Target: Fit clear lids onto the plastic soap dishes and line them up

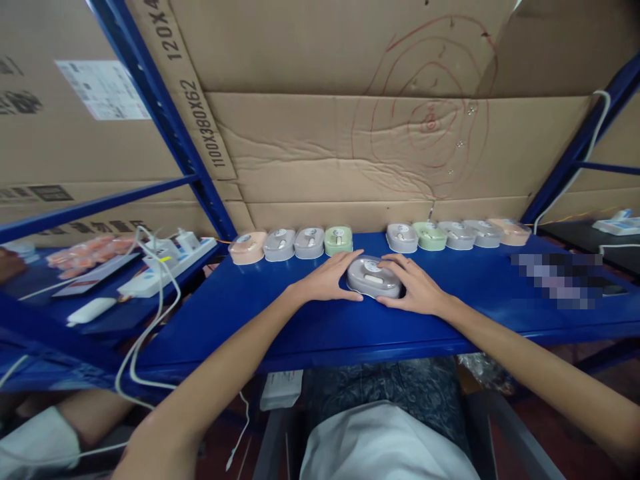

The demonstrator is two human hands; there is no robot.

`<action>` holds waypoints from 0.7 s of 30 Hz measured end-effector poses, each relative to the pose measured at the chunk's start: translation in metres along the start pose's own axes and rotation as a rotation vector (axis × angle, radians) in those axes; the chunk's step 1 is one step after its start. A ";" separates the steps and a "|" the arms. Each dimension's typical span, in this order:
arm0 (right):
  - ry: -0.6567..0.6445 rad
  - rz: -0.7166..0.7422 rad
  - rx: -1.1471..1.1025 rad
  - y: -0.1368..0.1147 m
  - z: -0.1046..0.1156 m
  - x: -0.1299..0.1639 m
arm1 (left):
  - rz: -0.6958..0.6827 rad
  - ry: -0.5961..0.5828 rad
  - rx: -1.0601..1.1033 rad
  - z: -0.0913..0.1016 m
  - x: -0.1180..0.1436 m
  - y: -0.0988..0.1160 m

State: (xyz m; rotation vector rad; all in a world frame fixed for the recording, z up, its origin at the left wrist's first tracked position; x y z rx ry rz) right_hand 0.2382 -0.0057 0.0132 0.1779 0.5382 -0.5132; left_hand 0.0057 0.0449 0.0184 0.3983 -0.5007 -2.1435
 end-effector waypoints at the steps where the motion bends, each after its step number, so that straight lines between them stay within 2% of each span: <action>1: -0.002 -0.007 0.055 0.000 0.001 0.000 | 0.000 0.017 -0.007 0.001 0.000 0.000; 5: -0.030 0.006 0.263 -0.003 0.005 -0.002 | 0.011 0.066 -0.036 0.004 0.001 0.000; 11: -0.107 -0.008 0.402 -0.009 0.006 -0.004 | 0.029 0.072 -0.099 0.005 0.001 -0.002; 16: -0.185 -0.130 0.526 0.006 0.004 -0.013 | 0.072 0.087 -0.143 0.006 0.000 -0.004; 21: -0.298 -0.105 0.626 0.024 0.000 -0.035 | 0.063 0.119 -0.156 0.006 -0.001 -0.007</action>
Point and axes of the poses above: each hand's wrist, its own x-axis away from the middle knuckle, its own z-axis out of the back of the hand, y = z × x, the point moved 5 cm from there along -x, towards the middle knuckle, and after that the axes turned 15 degrees about z, right-handed, at the moved point
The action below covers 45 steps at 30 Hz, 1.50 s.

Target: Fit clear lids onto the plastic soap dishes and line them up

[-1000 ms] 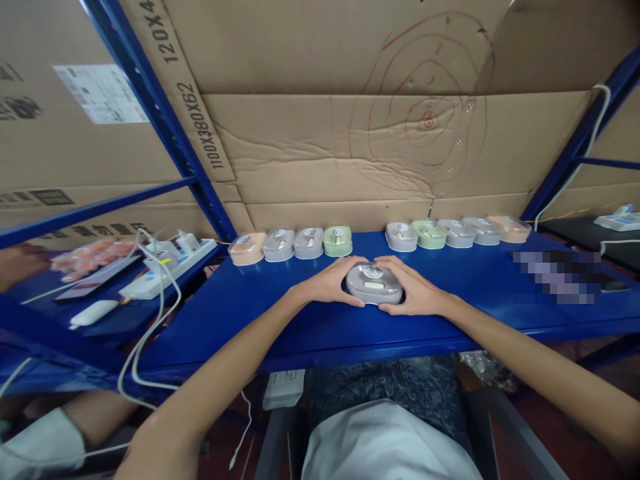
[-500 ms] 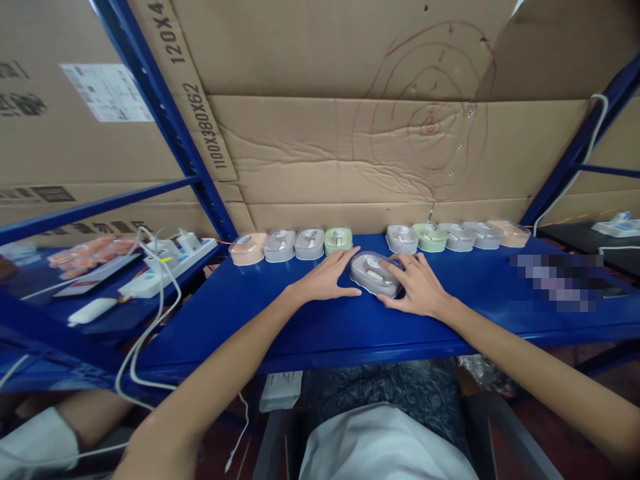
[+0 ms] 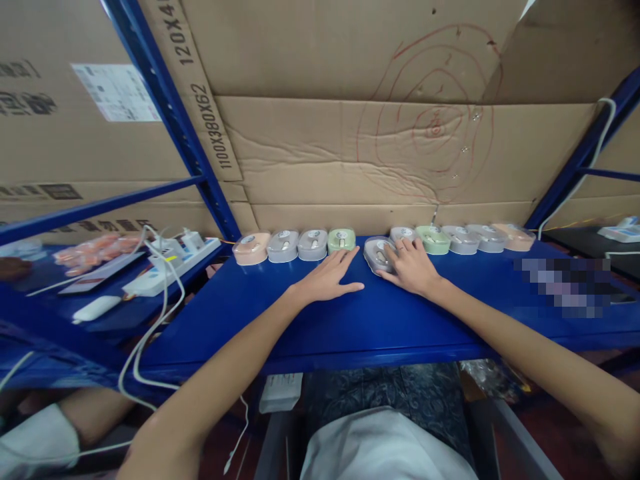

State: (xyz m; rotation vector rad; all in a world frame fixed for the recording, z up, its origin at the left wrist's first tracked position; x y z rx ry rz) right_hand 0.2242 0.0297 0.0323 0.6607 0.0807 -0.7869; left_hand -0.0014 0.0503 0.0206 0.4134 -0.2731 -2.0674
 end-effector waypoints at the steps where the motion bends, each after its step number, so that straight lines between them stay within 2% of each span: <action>1: -0.009 0.020 0.011 0.002 -0.001 -0.006 | -0.004 0.002 -0.005 -0.001 0.000 0.000; 5: -0.033 0.054 0.035 0.008 -0.007 -0.031 | -0.013 -0.011 -0.029 -0.003 -0.001 0.000; 11: -0.073 -0.009 0.038 0.024 -0.024 -0.056 | 0.013 -0.018 -0.068 -0.002 -0.001 0.001; 18: -0.019 -0.035 0.017 0.034 -0.040 -0.061 | 0.022 0.003 -0.071 0.000 -0.001 -0.001; 24: 0.083 -0.031 -0.055 0.035 -0.042 -0.056 | 0.024 0.013 -0.045 0.000 -0.002 -0.006; 28: 0.167 -0.011 -0.115 0.019 -0.031 -0.066 | 0.059 0.075 -0.050 0.005 -0.003 -0.008; 32: 0.189 0.153 -0.207 -0.014 -0.023 -0.089 | 0.096 0.278 -0.011 0.021 -0.004 -0.009; 37: 0.136 0.233 -0.291 -0.038 -0.026 -0.106 | 0.195 0.471 0.085 0.041 -0.005 -0.025; 41: 0.125 0.234 -0.328 -0.046 -0.022 -0.096 | 0.225 0.531 0.134 0.047 -0.006 -0.035; 45: 0.203 0.251 -0.363 -0.059 0.000 -0.066 | 0.214 0.548 0.175 0.051 -0.005 -0.033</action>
Point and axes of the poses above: each hand's wrist, its own x-axis away from the middle knuckle, its own z-axis out of the back of the hand, y = z × x, the point moved 5 cm from there along -x, towards the middle knuckle, and after that the axes turned 15 degrees about z, right-handed, at the moved point
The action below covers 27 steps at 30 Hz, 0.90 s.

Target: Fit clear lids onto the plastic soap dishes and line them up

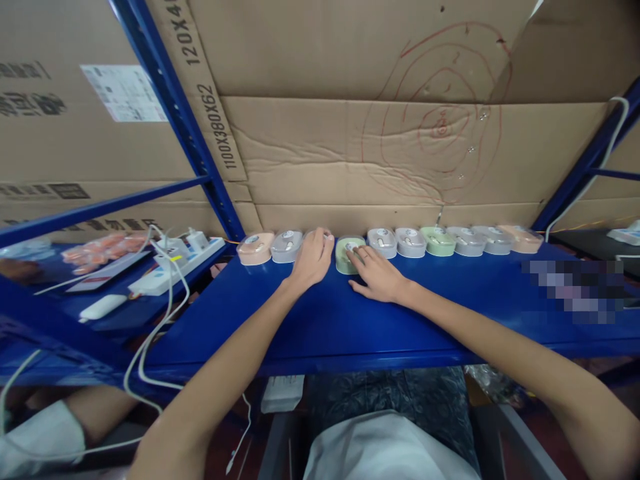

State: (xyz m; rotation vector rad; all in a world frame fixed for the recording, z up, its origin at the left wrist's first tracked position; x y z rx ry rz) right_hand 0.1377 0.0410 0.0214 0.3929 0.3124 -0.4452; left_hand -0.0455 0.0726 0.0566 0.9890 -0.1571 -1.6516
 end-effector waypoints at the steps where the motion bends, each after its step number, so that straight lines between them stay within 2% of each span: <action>1: 0.032 0.013 -0.023 -0.008 0.007 0.007 | -0.017 -0.017 0.019 0.000 0.001 0.003; 3: 0.093 0.034 -0.090 -0.024 0.022 0.023 | -0.080 -0.095 0.068 -0.001 0.006 0.011; 7: 0.198 0.084 -0.306 -0.039 0.051 0.057 | -0.260 -0.368 0.167 -0.011 0.024 0.035; 10: 0.221 0.064 -0.425 -0.031 0.065 0.075 | -0.349 -0.596 0.144 -0.024 0.041 0.048; 12: 0.204 0.006 -0.450 -0.020 0.068 0.080 | -0.367 -0.676 0.089 -0.031 0.049 0.051; 16: 0.107 -0.106 -0.415 0.002 0.059 0.076 | -0.331 -0.616 -0.001 -0.035 0.052 0.050; 19: 0.068 -0.066 -0.422 0.009 0.047 0.068 | -0.289 -0.567 -0.050 -0.038 0.051 0.047; 23: 0.109 0.037 -0.496 0.012 0.033 0.068 | -0.278 -0.566 -0.037 -0.045 0.053 0.044; 27: 0.220 0.048 -0.543 0.014 0.028 0.075 | -0.253 -0.601 0.076 -0.052 0.057 0.047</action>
Point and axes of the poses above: each hand's wrist, its own x-axis away from the middle knuckle, its own z-axis out of the back of the hand, y = z × x, the point moved 5 cm from there along -x, towards the middle knuckle, and after that the axes turned 15 degrees about z, right-handed, at the moved point
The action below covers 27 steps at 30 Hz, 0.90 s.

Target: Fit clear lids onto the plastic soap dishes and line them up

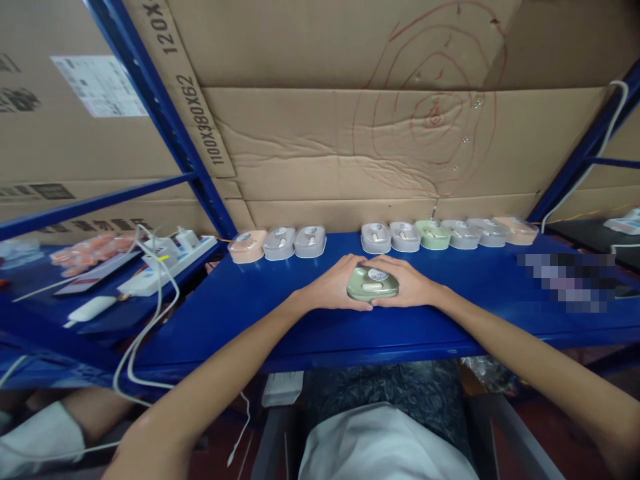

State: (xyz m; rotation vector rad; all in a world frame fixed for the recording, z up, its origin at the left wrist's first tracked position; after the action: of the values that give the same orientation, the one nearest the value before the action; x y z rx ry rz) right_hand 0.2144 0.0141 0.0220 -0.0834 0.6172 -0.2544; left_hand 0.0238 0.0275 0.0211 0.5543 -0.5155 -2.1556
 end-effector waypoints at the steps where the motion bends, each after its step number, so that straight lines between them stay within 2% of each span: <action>1: 0.019 -0.002 -0.009 0.000 0.000 0.001 | 0.005 -0.003 0.030 -0.002 0.000 0.001; 13: 0.130 -0.078 -0.064 0.004 0.004 0.000 | 0.098 -0.030 0.110 -0.004 -0.001 -0.002; 16: 0.186 -0.112 -0.127 0.010 0.021 0.001 | 0.100 -0.021 0.141 -0.002 -0.001 -0.005; 20: 0.277 -0.199 -0.132 0.025 0.065 0.016 | 0.120 -0.065 0.107 0.006 -0.002 -0.008; 24: 0.089 -0.358 -0.046 0.045 0.091 0.039 | 0.075 -0.164 -0.020 0.019 -0.001 -0.005; 27: -0.048 -0.433 -0.014 0.056 0.091 0.052 | 0.059 -0.191 -0.051 0.028 0.001 -0.005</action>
State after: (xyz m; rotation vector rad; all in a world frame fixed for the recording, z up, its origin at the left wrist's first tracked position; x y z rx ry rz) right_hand 0.3201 0.0549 0.0581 -0.2364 0.5486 -0.6653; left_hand 0.0050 0.0344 0.0411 0.3029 -0.5716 -2.1708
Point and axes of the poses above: each hand's wrist, its own x-axis away from the middle knuckle, its own z-axis out of the back of the hand, y = z × x, the point moved 5 cm from there along -x, towards the middle knuckle, and after that the axes turned 15 degrees about z, right-handed, at the moved point
